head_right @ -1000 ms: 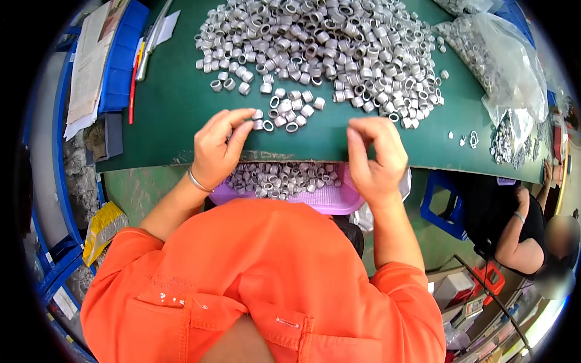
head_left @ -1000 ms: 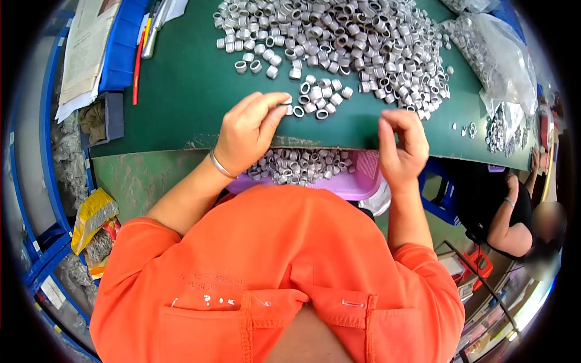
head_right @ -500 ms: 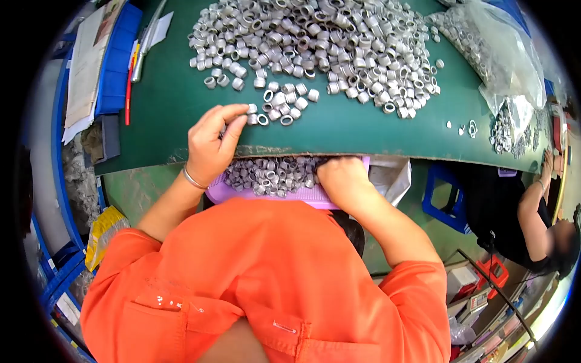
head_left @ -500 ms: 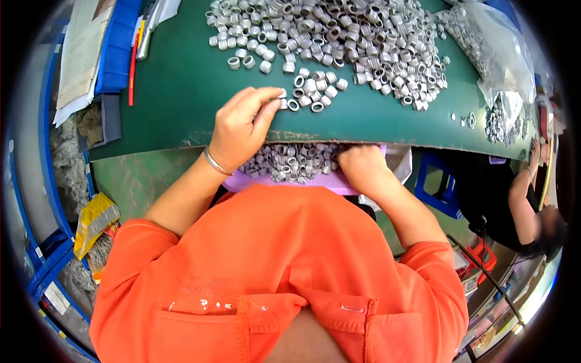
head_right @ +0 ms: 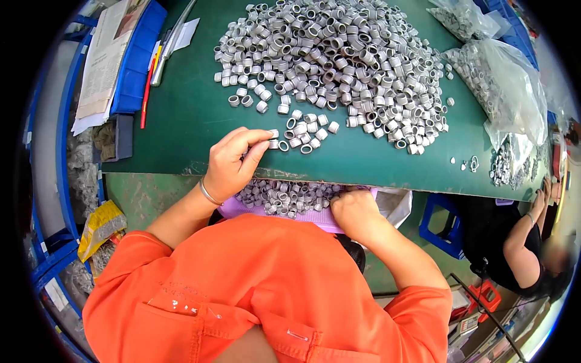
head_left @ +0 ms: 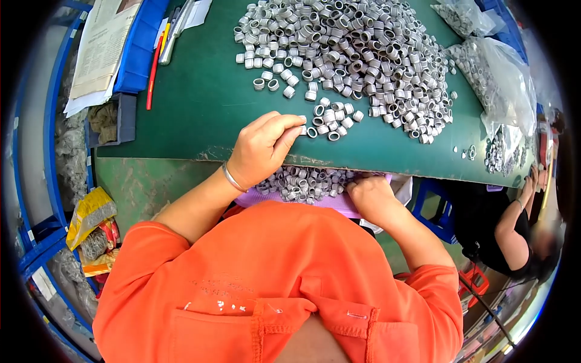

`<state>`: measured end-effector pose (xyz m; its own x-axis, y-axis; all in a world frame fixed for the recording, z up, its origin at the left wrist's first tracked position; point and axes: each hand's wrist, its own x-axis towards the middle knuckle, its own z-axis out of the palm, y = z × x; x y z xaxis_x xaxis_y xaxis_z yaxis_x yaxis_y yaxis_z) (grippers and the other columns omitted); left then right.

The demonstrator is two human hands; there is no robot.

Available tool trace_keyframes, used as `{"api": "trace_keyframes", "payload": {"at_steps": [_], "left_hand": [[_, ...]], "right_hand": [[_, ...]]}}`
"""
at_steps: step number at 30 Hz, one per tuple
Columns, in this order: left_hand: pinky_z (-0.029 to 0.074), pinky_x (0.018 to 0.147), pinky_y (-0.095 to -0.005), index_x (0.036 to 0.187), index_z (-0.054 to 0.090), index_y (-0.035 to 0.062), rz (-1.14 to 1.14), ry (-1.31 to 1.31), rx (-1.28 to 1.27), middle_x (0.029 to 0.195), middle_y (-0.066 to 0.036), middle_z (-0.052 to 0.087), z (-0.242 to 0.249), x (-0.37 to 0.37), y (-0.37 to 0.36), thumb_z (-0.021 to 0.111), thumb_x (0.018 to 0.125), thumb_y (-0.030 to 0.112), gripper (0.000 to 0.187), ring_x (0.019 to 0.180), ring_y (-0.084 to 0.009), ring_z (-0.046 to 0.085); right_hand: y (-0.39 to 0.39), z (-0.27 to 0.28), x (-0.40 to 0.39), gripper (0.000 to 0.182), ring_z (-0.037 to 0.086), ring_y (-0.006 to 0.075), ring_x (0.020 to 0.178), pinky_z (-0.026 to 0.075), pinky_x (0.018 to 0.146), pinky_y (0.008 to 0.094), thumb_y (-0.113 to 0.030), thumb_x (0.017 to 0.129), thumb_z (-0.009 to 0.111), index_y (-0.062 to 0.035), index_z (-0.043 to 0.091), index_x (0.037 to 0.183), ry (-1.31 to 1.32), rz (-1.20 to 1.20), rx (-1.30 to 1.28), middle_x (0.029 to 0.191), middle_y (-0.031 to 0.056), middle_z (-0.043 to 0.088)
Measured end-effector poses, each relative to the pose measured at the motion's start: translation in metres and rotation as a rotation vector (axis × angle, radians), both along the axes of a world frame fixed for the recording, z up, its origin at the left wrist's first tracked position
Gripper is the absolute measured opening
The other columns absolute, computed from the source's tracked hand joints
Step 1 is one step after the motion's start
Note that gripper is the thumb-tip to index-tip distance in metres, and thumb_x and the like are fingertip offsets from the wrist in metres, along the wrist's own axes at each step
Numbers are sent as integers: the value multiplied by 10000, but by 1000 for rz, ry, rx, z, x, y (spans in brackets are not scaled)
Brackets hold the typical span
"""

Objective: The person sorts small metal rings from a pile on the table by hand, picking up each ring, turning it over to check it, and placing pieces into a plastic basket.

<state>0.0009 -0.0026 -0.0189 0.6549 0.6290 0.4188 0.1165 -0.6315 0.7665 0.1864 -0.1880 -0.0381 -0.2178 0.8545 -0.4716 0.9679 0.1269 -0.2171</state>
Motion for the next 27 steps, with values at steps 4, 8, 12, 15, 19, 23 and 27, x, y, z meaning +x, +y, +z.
{"api": "trace_keyframes", "payload": {"at_steps": [4,8,12,15,19,23,27], "left_hand": [[413,491,-254,925,650,16,0,27,-22,694,-84,590,0,-2,0,641,807,-3,120,553,-162,526],[423,510,-252,921,651,12,8,-7,0,702,-85,596,3,-1,1,635,811,-1,112,574,-161,540],[435,548,-242,926,652,7,1,4,-132,737,-71,614,6,0,-4,624,824,11,106,604,-133,553],[438,558,-242,911,653,10,-74,12,-219,755,-66,626,19,0,-12,649,801,12,111,613,-126,553],[450,571,-242,888,655,8,-281,9,-335,763,-71,633,22,0,-20,706,745,1,152,659,-141,591],[467,572,-249,869,656,8,-438,47,-409,771,-75,638,22,2,-26,771,692,30,213,666,-143,604],[474,572,-247,864,651,9,-406,43,-400,784,-81,645,24,5,-27,797,670,58,247,661,-139,610]], "right_hand": [[-1,3,1,106,649,255,779,505,654,356,-79,696,559,-57,642,758,-9,62,-20,791,118,659],[12,34,2,174,639,257,779,506,677,348,-30,702,624,15,628,870,456,-270,-1,799,130,645],[15,45,-4,201,651,144,830,537,730,266,20,843,610,57,594,1040,1504,-990,-257,895,113,655],[17,40,-6,203,664,202,856,558,749,296,49,858,574,63,575,1061,1664,-1032,-210,924,142,657],[16,37,-13,229,661,240,873,560,764,323,70,858,557,54,523,1084,1855,-1024,-131,977,160,635],[16,36,-22,253,652,232,882,553,787,327,94,840,567,24,471,1063,1893,-963,59,1019,171,615],[16,34,-34,288,646,222,893,549,786,317,116,822,574,15,471,1072,1832,-931,262,1018,162,611]]}}
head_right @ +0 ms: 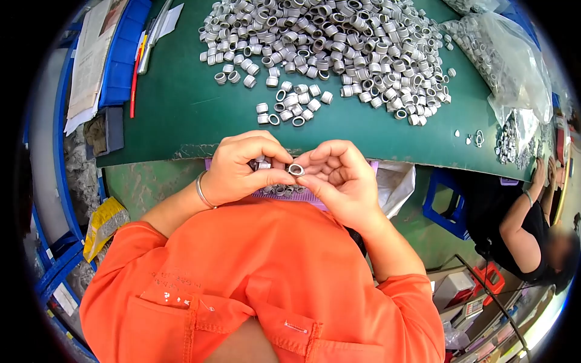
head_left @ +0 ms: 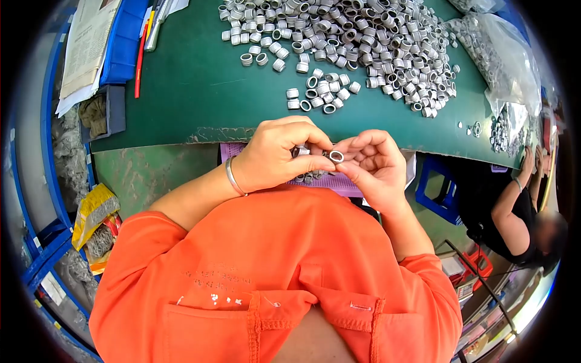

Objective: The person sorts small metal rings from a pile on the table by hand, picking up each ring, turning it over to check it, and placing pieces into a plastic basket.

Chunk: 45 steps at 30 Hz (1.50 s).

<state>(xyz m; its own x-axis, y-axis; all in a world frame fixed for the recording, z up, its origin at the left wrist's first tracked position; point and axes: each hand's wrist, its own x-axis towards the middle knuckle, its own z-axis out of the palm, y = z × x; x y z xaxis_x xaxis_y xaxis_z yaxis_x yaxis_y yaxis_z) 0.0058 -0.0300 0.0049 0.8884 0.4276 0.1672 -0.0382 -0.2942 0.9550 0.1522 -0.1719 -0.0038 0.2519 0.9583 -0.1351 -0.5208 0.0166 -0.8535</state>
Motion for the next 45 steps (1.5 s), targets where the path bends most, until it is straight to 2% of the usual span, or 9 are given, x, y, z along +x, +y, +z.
{"api": "trace_keyframes", "payload": {"at_steps": [9,13,17,23,34,37,39,43,45], "left_hand": [[464,559,-246,837,655,48,62,-15,-65,791,-45,664,-2,1,-5,773,713,96,178,660,-139,608],[460,566,-250,847,653,54,110,-5,-81,824,-42,666,-5,1,-4,747,719,50,159,694,-140,608],[459,577,-248,852,651,56,117,-86,41,806,-34,639,-4,3,-4,740,714,36,165,696,-138,590],[465,569,-258,840,663,48,121,-59,10,788,-45,620,-1,1,-3,742,710,40,152,678,-153,583],[482,583,-256,842,676,11,79,-53,66,788,-71,642,1,-1,1,775,681,41,191,692,-154,608],[477,595,-255,860,662,5,116,-53,7,794,-76,641,1,-4,2,767,692,33,201,698,-151,605],[471,603,-250,868,652,4,178,-8,17,794,-79,639,-3,-6,3,761,703,31,199,694,-148,601],[466,606,-251,859,647,3,160,-11,34,792,-79,635,-3,-3,0,752,715,29,180,686,-153,596],[464,606,-249,856,646,2,180,-18,31,792,-79,634,-1,-4,0,748,716,20,173,685,-152,593]], "right_hand": [[10,4,-2,334,631,245,833,526,714,296,125,712,668,0,547,997,-1087,-190,292,907,140,617],[9,5,-3,202,617,148,863,509,705,255,86,835,563,29,567,1028,-449,-169,-38,912,87,584],[7,3,2,171,621,143,841,510,705,246,48,868,551,39,571,1038,-605,1,-18,927,90,589],[11,-3,-2,186,643,168,786,526,655,258,-92,917,558,43,568,1045,68,50,-166,895,122,648],[7,-4,1,112,647,191,790,541,671,278,-54,900,564,24,567,981,244,56,-179,889,128,645],[5,0,12,101,635,201,810,523,670,272,32,823,609,3,600,919,-329,63,-33,898,118,644],[15,9,28,156,617,231,796,506,670,292,91,742,629,-7,620,863,-1151,34,156,913,121,631],[51,-6,37,208,582,301,843,475,751,355,61,733,632,-6,612,929,-1481,-344,140,914,121,603],[61,-15,41,278,568,323,843,467,772,365,57,728,634,-8,598,996,-1577,-266,114,916,123,596]]}}
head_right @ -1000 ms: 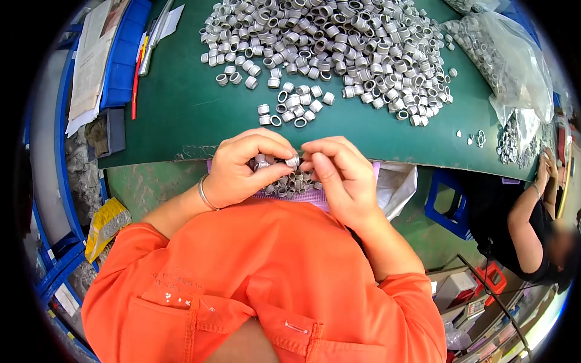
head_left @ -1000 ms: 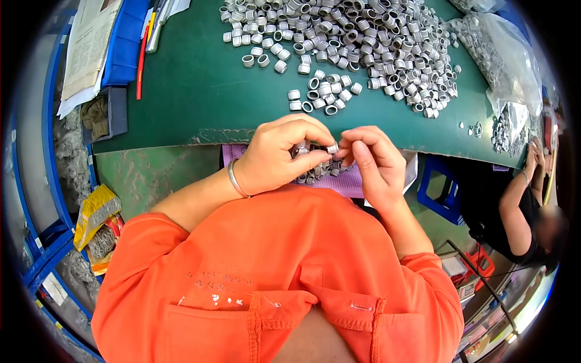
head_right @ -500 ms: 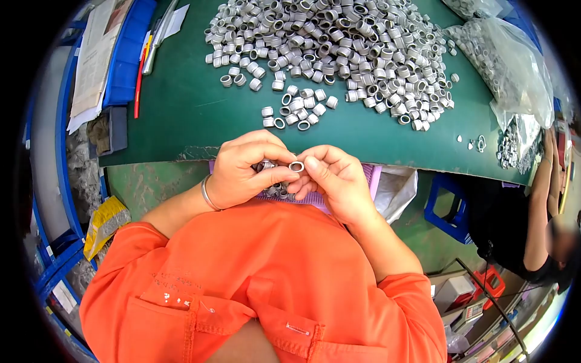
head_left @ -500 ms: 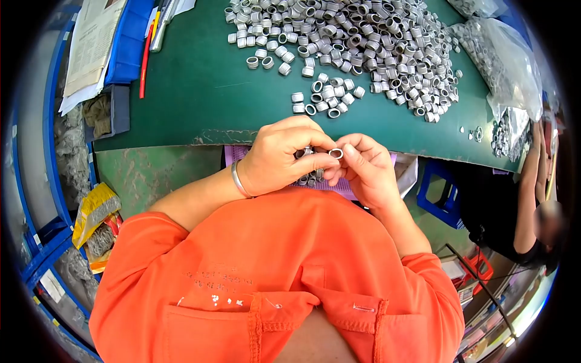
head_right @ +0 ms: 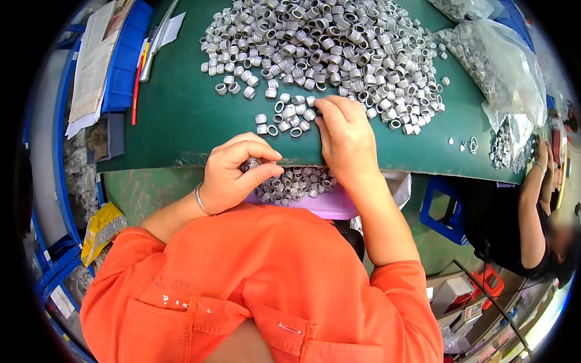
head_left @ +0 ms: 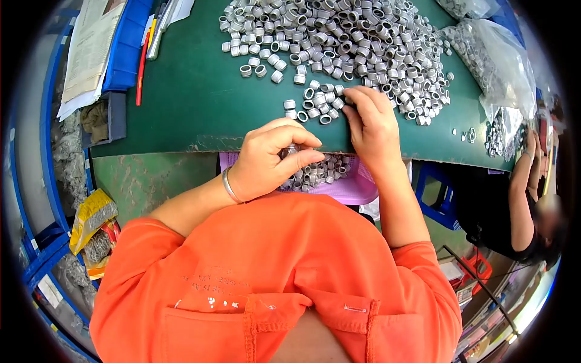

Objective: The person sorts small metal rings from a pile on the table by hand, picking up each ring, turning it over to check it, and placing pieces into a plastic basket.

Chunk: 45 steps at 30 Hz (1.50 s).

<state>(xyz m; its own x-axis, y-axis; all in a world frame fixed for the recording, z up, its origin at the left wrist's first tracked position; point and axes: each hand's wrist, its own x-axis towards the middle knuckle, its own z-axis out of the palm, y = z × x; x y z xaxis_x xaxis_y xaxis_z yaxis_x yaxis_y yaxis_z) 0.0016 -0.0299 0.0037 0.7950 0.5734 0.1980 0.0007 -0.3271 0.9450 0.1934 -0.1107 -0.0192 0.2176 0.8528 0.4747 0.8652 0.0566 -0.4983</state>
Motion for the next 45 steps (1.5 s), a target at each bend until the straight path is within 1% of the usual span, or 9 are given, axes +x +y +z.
{"api": "trace_keyframes", "payload": {"at_steps": [5,8,12,22,28,35,38,40,45], "left_hand": [[452,610,-234,835,645,1,132,28,59,798,-78,629,3,-9,13,729,714,-17,149,691,-141,586],[450,621,-228,837,642,-2,249,33,106,809,-65,628,-1,-8,23,713,739,-18,122,701,-122,574],[442,619,-219,845,643,1,297,35,159,806,-53,623,-11,-7,32,708,751,-11,116,694,-105,557],[440,612,-219,830,638,-7,294,20,175,786,-53,616,-18,-7,32,713,745,-9,114,683,-108,552],[455,623,-224,820,648,3,305,27,190,790,-52,629,-18,-7,32,720,747,7,103,693,-119,576],[461,619,-227,808,648,3,297,28,210,784,-60,632,-16,-7,32,720,742,6,97,693,-127,588],[462,614,-231,803,645,3,303,12,205,781,-64,632,-16,-7,32,719,741,4,97,693,-133,593],[463,612,-234,802,643,3,293,23,200,781,-65,633,-15,-6,32,719,741,3,97,694,-138,596],[464,615,-236,799,643,6,282,16,199,781,-62,634,-17,-6,33,720,741,3,97,697,-137,596]], "right_hand": [[-15,3,-4,310,555,122,770,477,667,241,74,796,592,5,586,1098,634,-56,-71,953,72,564],[-25,11,-6,250,638,191,898,536,775,267,82,854,540,48,580,1099,1503,-30,-142,998,105,619],[-34,12,-5,202,643,277,966,559,812,301,19,882,554,47,570,1081,1919,54,-95,1013,166,634],[-55,8,6,182,656,176,688,552,567,264,-127,929,539,26,559,1025,2034,247,-142,863,142,649],[-48,20,1,121,572,210,601,458,536,287,-33,811,652,-31,648,933,339,77,-286,697,77,580],[-7,9,-32,155,583,285,752,486,636,322,5,732,684,-21,607,863,161,58,-84,844,113,568],[-12,5,-25,172,611,253,778,501,671,303,42,732,671,-24,619,883,364,36,-54,895,111,589],[-21,4,-23,164,644,162,815,541,721,264,79,794,629,33,618,951,1135,-2,-185,930,86,635],[-30,10,-12,175,669,234,871,570,754,292,53,850,579,70,577,1024,1768,159,-181,984,186,641]]}}
